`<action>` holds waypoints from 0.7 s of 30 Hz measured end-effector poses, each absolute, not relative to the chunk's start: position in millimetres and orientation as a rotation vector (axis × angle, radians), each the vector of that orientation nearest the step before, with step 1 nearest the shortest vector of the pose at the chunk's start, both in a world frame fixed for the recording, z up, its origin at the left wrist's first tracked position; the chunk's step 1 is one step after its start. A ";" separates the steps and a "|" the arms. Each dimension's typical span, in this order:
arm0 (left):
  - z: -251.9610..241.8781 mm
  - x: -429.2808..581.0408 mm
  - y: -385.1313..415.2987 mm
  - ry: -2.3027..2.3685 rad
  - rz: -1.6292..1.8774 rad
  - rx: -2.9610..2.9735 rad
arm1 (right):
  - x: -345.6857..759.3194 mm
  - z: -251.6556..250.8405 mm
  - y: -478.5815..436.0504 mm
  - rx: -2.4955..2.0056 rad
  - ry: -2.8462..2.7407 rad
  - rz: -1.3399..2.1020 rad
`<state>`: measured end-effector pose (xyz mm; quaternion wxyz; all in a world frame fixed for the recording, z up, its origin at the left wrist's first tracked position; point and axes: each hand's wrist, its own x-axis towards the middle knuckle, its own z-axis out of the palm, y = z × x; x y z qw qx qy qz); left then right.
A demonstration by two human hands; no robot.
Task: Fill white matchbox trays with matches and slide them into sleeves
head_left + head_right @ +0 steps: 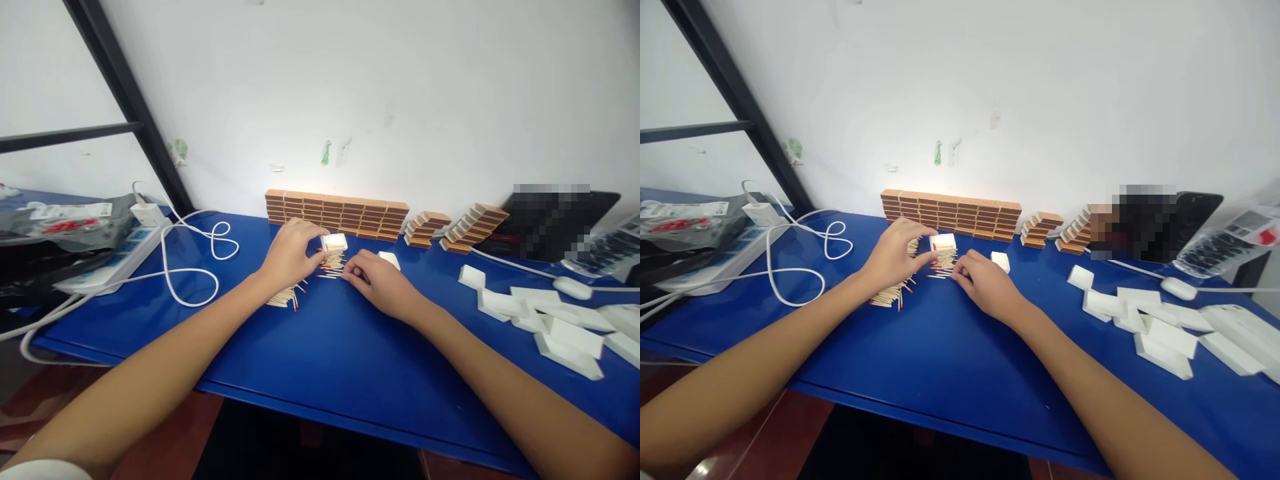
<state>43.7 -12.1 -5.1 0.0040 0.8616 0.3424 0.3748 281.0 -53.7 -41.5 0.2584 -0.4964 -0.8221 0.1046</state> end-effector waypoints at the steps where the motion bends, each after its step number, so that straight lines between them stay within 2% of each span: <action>1: -5.2 43.8 -12.3 1.066 1.168 2.703 | 280.7 -41.6 -54.0 -1.332 -2.232 0.284; 21: -10.6 42.4 -9.2 1.070 1.094 2.742 | 275.0 -42.2 -46.8 -1.324 -2.316 0.279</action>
